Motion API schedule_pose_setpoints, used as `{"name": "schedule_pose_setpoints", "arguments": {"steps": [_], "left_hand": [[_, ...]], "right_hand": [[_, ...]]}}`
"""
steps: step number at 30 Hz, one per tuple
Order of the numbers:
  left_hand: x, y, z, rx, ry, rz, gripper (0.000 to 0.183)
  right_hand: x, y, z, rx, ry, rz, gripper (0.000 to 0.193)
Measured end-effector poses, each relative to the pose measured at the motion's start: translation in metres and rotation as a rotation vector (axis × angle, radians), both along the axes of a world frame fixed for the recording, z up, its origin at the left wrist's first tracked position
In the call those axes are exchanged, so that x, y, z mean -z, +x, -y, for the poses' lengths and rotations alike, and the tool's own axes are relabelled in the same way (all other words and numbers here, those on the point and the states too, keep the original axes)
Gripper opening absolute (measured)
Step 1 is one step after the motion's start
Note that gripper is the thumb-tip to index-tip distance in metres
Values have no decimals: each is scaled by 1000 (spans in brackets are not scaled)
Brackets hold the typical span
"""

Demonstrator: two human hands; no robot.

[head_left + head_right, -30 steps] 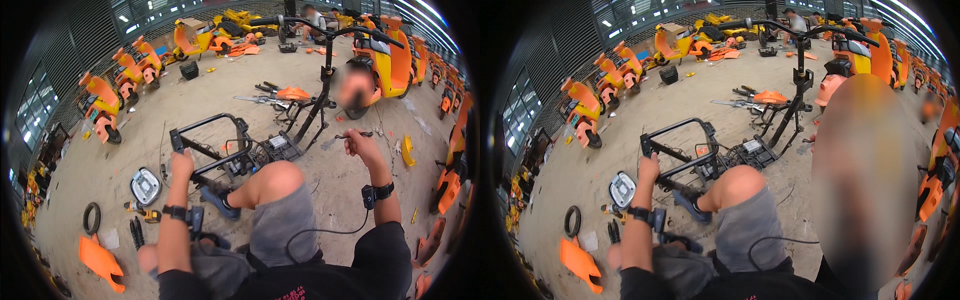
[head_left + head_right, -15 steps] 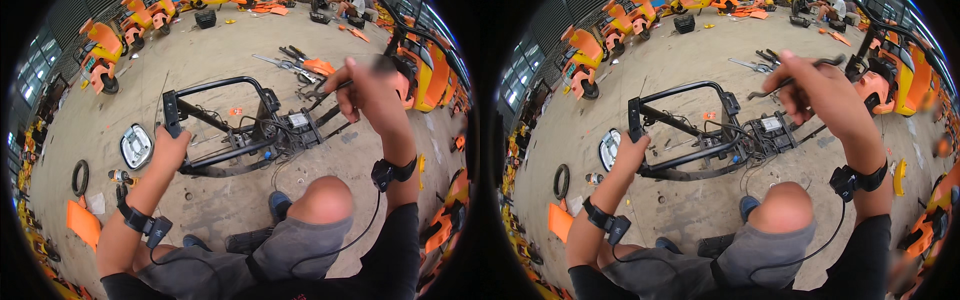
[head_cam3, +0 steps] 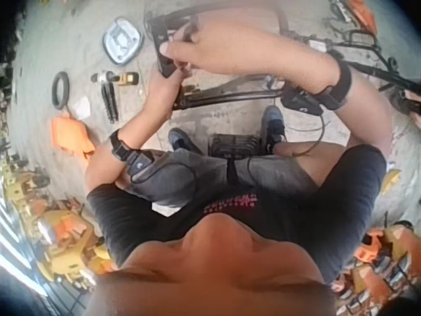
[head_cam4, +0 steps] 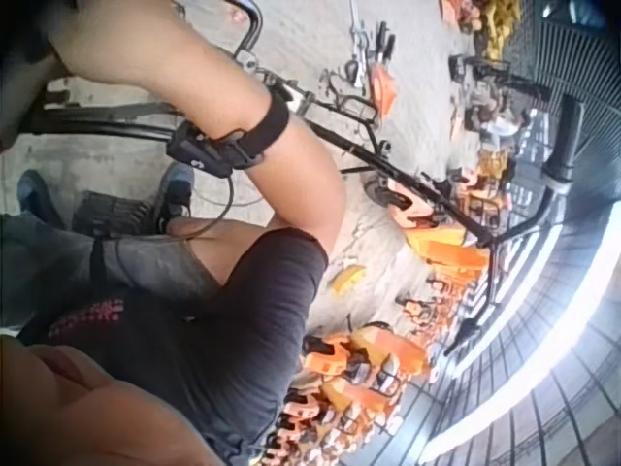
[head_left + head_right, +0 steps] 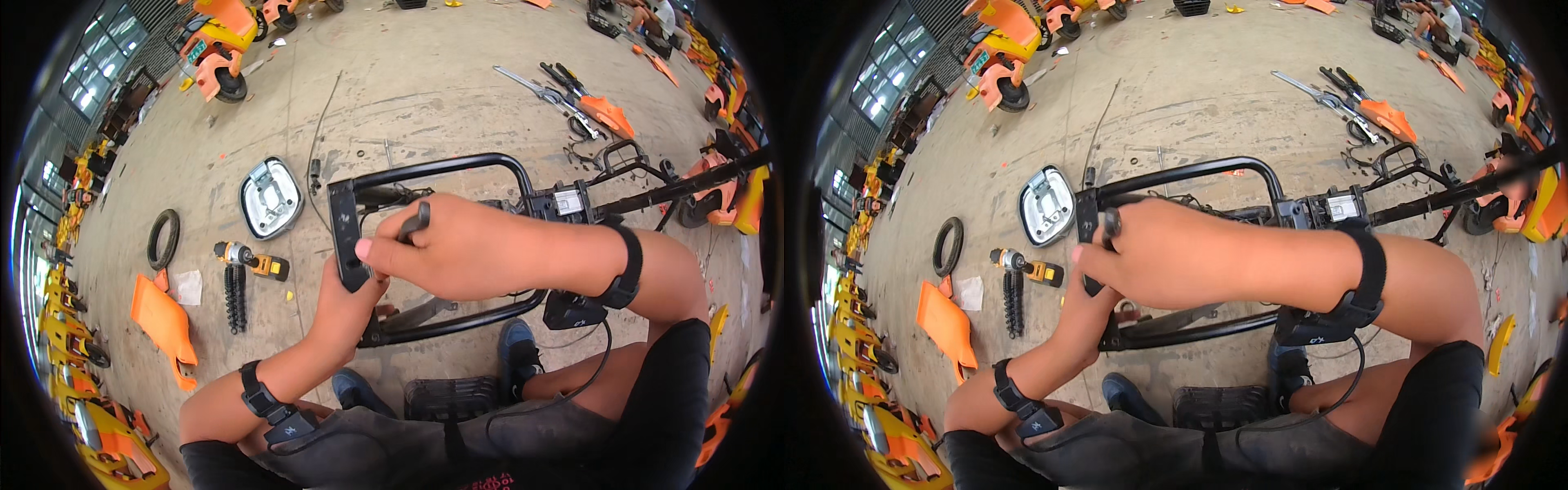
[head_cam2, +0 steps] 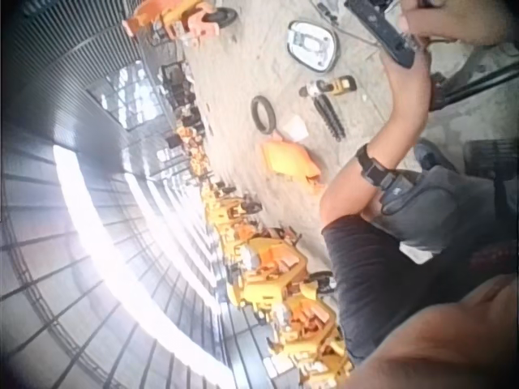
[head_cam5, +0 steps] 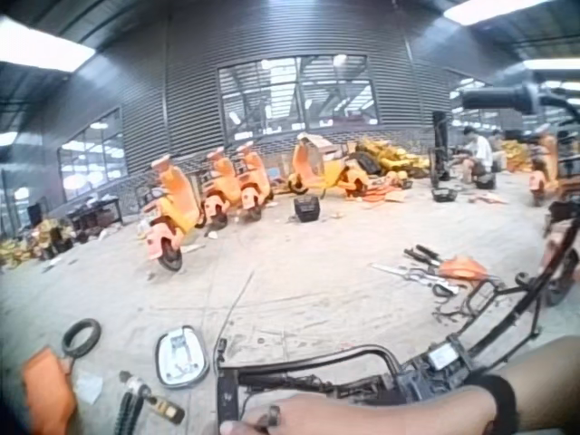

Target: The person sits on the floor and assembles a black metal scooter frame, using a screwdriver to tighten bolts and securing a black cable to the frame. The person handles the frame, cable, and screwdriver while working in a workshop environment.

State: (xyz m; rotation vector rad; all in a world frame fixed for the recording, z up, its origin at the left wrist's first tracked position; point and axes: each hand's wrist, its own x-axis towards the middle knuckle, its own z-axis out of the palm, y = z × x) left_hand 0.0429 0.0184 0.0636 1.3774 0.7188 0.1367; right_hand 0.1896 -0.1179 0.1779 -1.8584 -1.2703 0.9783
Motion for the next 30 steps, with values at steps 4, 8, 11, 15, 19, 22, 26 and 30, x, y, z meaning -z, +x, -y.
{"name": "schedule_pose_setpoints", "arguments": {"steps": [4, 8, 11, 15, 19, 22, 26, 30], "left_hand": [[-2, -17, 3, -71, -43, -73, 43], [16, -24, 3, -62, -14, -10, 42], [19, -27, 4, -66, -5, 0, 40], [27, -35, 5, -81, 10, 3, 38], [40, -50, 6, -89, 57, -31, 35], [41, -58, 12, -79, 92, -17, 34], [47, -64, 11, -79, 108, -51, 35], [52, -63, 11, -71, 94, -16, 40]], "right_hand": [[21, 4, 3, 2, -17, -25, 49], [41, 9, 6, 67, -10, -91, 46], [61, 10, 4, 101, 33, -109, 44], [80, 10, 5, 88, 43, -55, 43], [78, 12, 15, 35, 45, 98, 42], [92, 18, 16, -11, 74, 218, 38], [112, 19, 11, -2, 29, 164, 37], [105, 13, 3, 85, -74, -102, 42]]}}
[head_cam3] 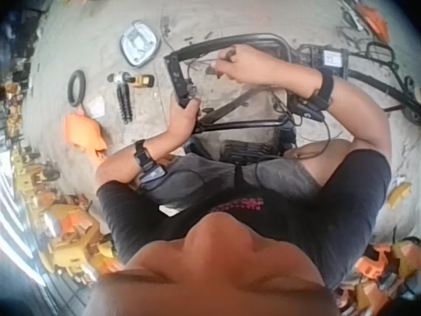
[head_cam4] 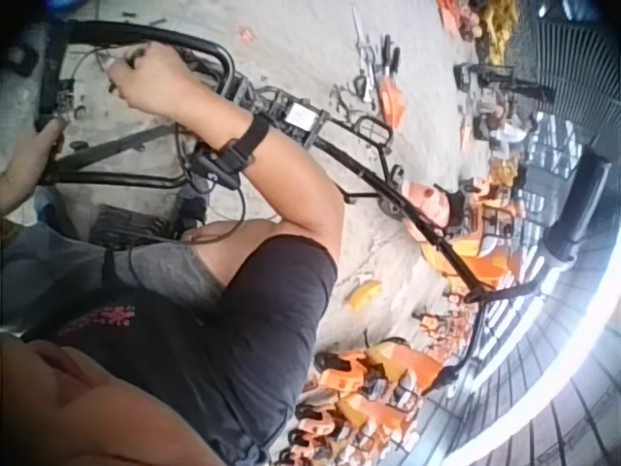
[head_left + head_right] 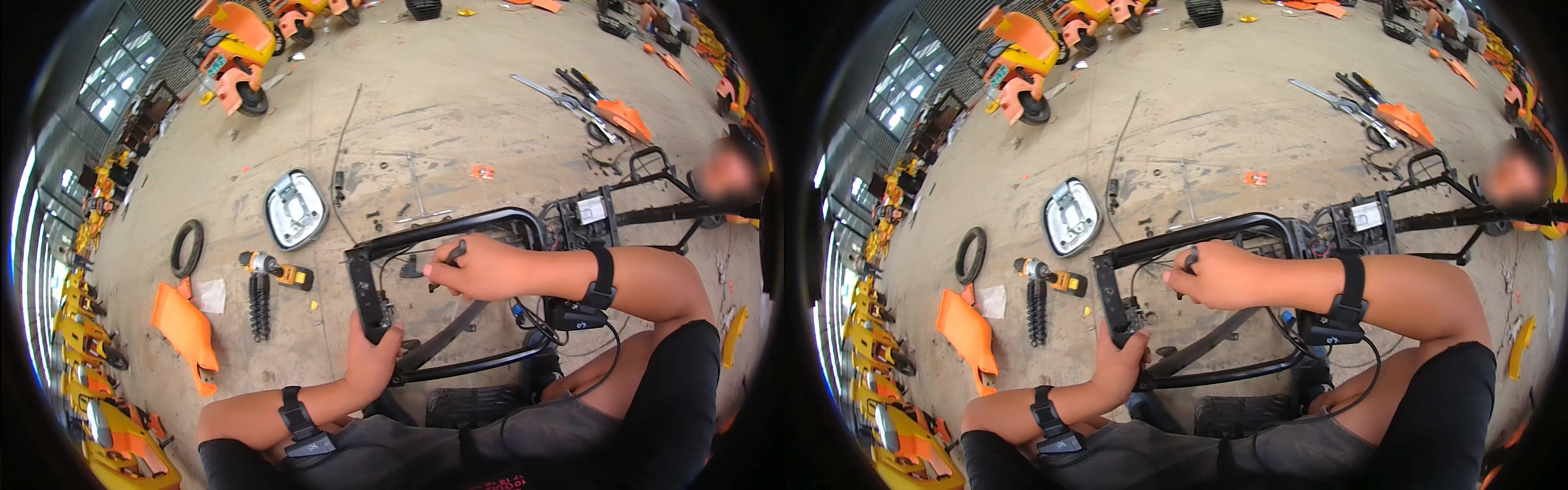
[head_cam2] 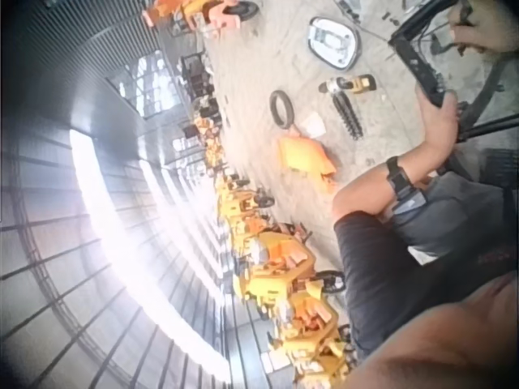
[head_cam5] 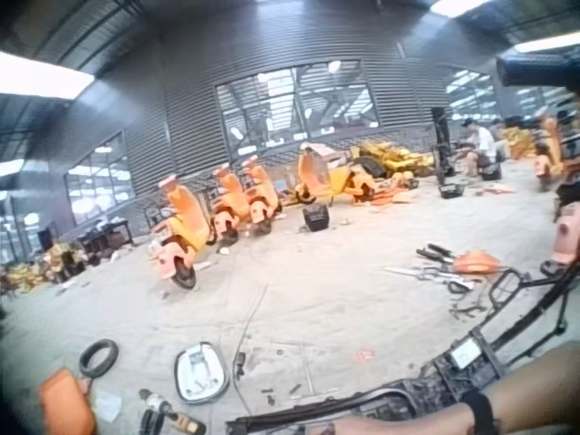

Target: The person sits on the floor and assembles a black metal scooter frame, using a screwdriver to tighten bolts and securing a black cable to the frame. The person handles the frame, cable, and screwdriver while working in a workshop environment.

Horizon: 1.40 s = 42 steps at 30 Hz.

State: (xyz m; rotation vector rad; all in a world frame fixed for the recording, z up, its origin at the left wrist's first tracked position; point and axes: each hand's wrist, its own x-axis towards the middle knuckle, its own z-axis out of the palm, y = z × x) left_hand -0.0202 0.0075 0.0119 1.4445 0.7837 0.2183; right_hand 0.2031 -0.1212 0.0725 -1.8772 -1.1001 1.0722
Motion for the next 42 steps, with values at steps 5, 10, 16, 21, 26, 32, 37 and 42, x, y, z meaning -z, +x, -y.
{"name": "schedule_pose_setpoints", "arguments": {"steps": [5, 10, 16, 21, 26, 32, 37, 42], "left_hand": [[-6, 7, -5, 4, 3, -21, 40], [-14, 13, -1, -17, -16, -26, 39], [-18, 7, 8, -16, -57, -33, 40], [-17, 4, 8, -28, -58, -25, 44], [-18, 0, 9, -49, -118, -50, 45], [-27, 10, 6, -3, -104, -60, 40], [-41, 26, 4, 5, -127, -49, 37], [-57, 44, 1, 12, -92, -15, 38]], "right_hand": [[-11, -7, -5, 33, -17, -113, 43], [-16, -9, -10, 20, -41, -162, 37], [-12, -10, -12, 32, -9, -155, 41], [-16, -17, -15, -5, -36, -181, 36], [-20, -14, -19, -27, 12, -209, 37], [-15, -4, -20, 1, 33, -165, 39], [-25, 8, -16, 5, 54, -48, 43], [-34, 20, -9, 74, 101, -68, 38]]}}
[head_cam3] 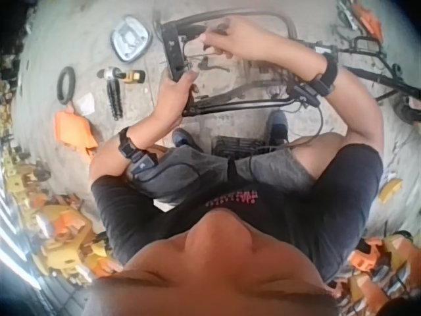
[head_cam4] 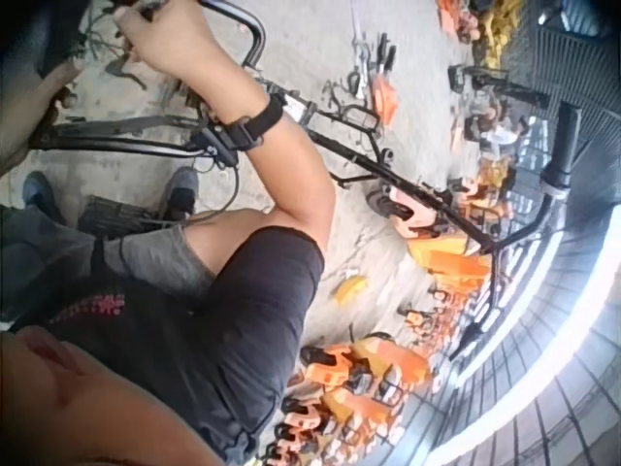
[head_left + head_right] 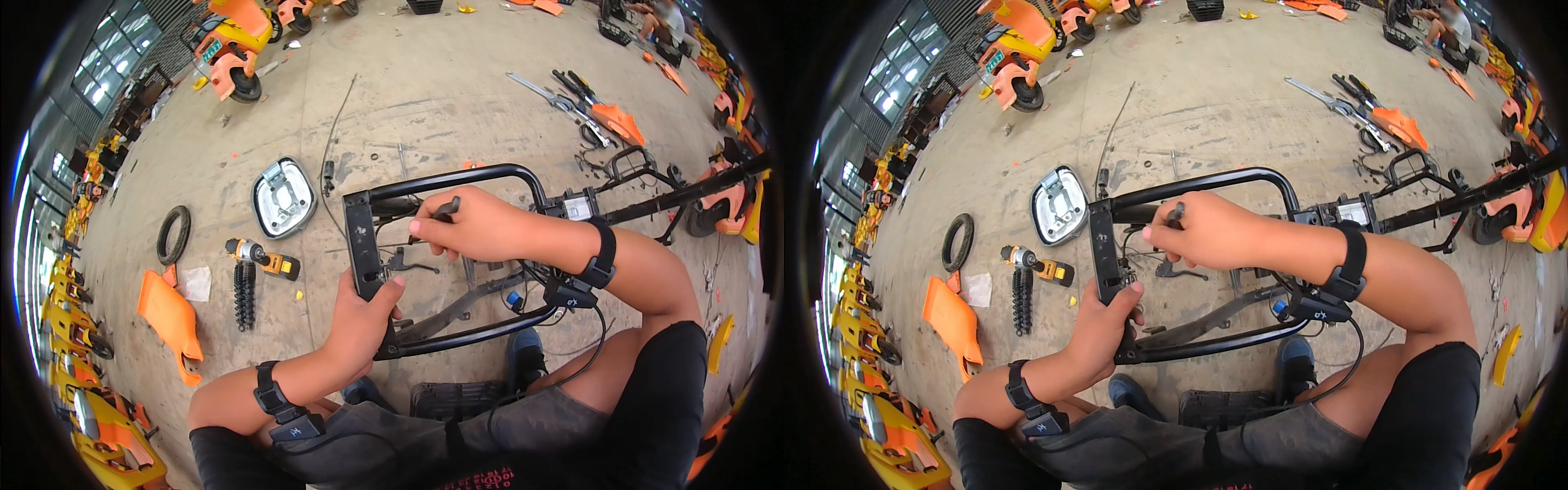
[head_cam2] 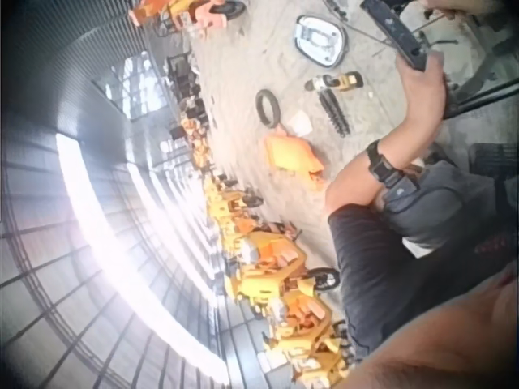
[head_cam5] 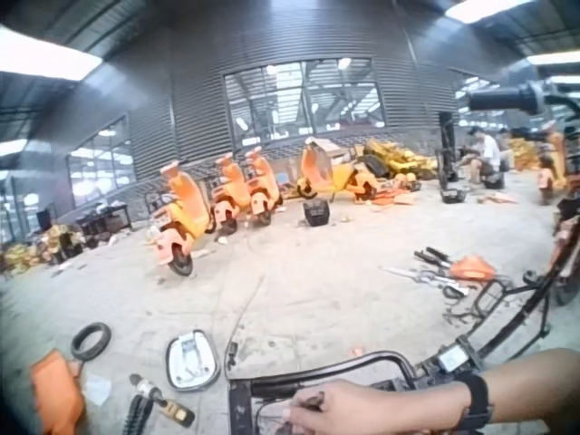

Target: The person sits on the floor and assembles a black metal scooter frame, using a screwdriver to tighten bolts and securing a black cable to the frame. The person handles the frame, cable, and screwdriver while working in a workshop environment.

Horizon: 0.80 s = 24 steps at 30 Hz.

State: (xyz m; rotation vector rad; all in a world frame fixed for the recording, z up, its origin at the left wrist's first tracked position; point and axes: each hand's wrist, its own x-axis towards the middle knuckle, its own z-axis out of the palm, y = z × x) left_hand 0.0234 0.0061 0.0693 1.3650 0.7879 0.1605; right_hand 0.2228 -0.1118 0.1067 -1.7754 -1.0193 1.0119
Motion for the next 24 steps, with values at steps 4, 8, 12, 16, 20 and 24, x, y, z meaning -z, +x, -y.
{"name": "schedule_pose_setpoints", "arguments": {"steps": [4, 8, 12, 16, 20, 24], "left_hand": [[-6, 10, 2, -2, 36, 35, 40], [1, 11, 1, 7, 97, 49, 41], [8, 5, -5, 43, 119, 17, 42], [18, -2, -10, -26, -50, 21, 43], [23, 7, -29, -61, -99, 125, 48], [27, 4, -28, -16, -96, 62, 58]], "right_hand": [[-2, 7, 6, 46, 3, 43, 36], [-3, 6, 15, 54, -17, 60, 36], [-2, 3, 23, 47, -31, 53, 36], [3, 4, 28, 53, -31, 34, 37], [3, 4, 28, 10, -19, 116, 39], [16, 19, 32, -237, 64, 648, 37]]}}
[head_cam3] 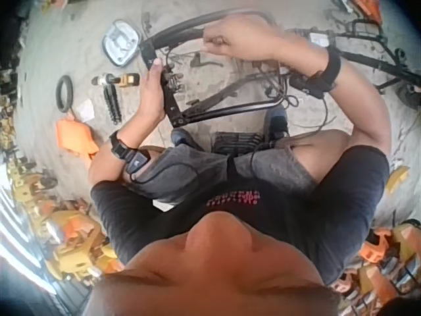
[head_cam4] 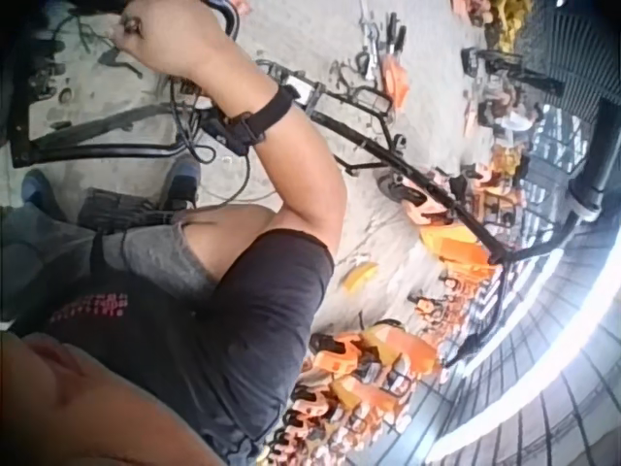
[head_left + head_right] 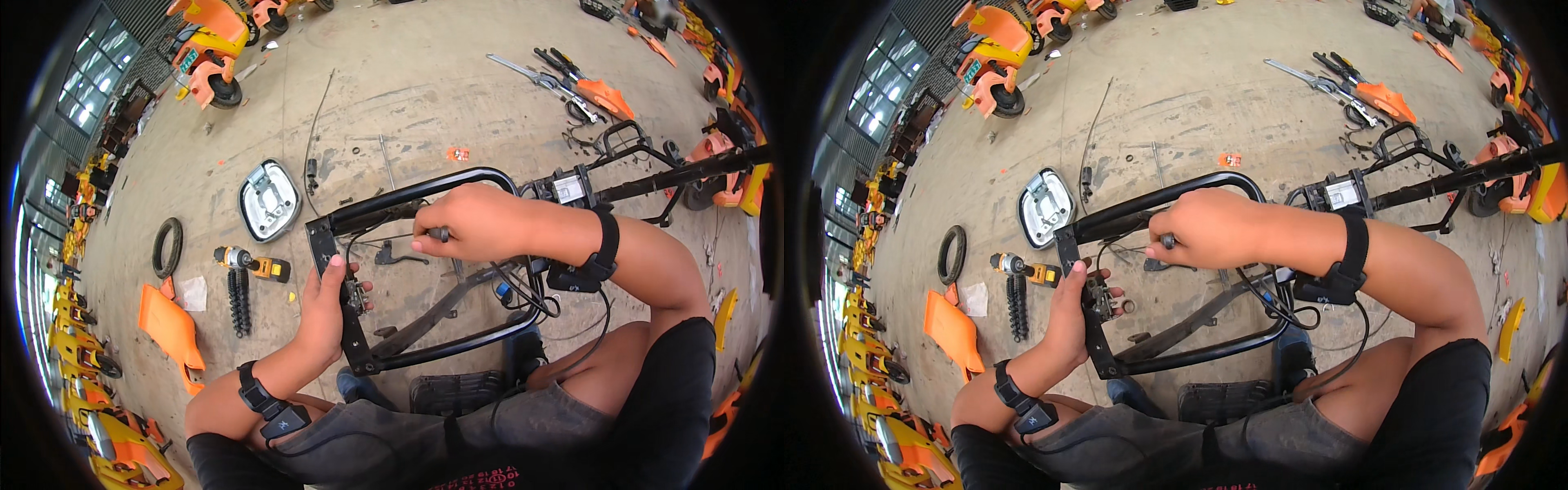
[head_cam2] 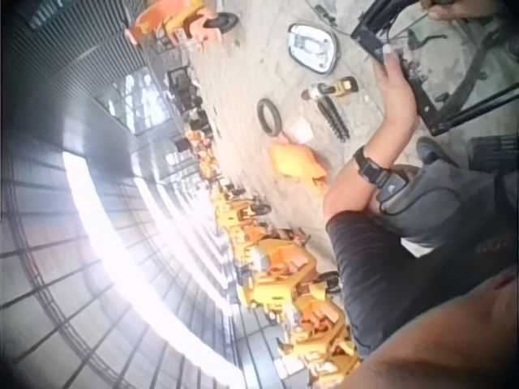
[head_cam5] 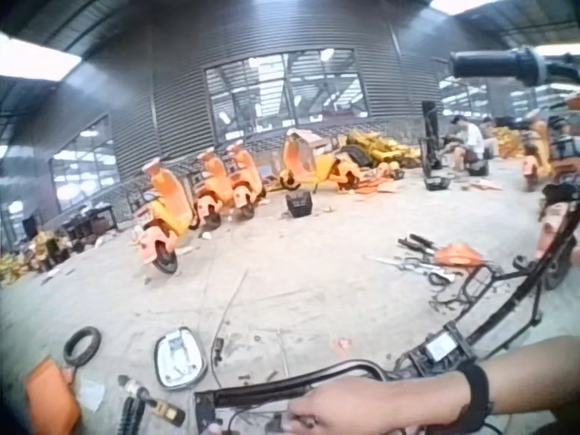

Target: The person sits on the floor and assembles a black metal scooter frame, using a screwdriver to tighten bolts and securing a black cable to the frame. The person handles the frame, cable, and screwdriver while working in a workshop environment.

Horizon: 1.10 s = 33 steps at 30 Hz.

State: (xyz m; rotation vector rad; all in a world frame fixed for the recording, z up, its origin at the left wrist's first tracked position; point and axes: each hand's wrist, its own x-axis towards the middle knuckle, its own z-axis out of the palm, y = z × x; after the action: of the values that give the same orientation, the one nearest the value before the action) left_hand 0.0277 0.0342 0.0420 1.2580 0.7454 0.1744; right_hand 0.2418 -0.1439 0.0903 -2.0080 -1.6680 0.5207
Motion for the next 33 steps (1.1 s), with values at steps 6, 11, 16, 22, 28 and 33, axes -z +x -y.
{"name": "schedule_pose_setpoints", "arguments": {"steps": [6, 11, 16, 22, 28, 33], "left_hand": [[11, -5, -2, -40, 88, 0, 62], [14, -5, -7, -34, 72, -22, 63], [22, -7, -10, -49, 11, -3, 59], [24, -8, -10, -76, 43, -8, 54], [22, -5, -7, -74, 19, 8, 52], [27, -6, -12, 18, 47, 19, 52]], "right_hand": [[14, 12, 5, -112, 16, 66, 36], [20, 5, 4, -197, 1, 131, 34], [23, 6, 8, -233, -25, 187, 33], [1, -15, 2, -104, 47, -66, 33], [-24, -61, -15, 18, -34, -447, 31], [-7, -69, -41, 37, 46, -423, 28]]}}
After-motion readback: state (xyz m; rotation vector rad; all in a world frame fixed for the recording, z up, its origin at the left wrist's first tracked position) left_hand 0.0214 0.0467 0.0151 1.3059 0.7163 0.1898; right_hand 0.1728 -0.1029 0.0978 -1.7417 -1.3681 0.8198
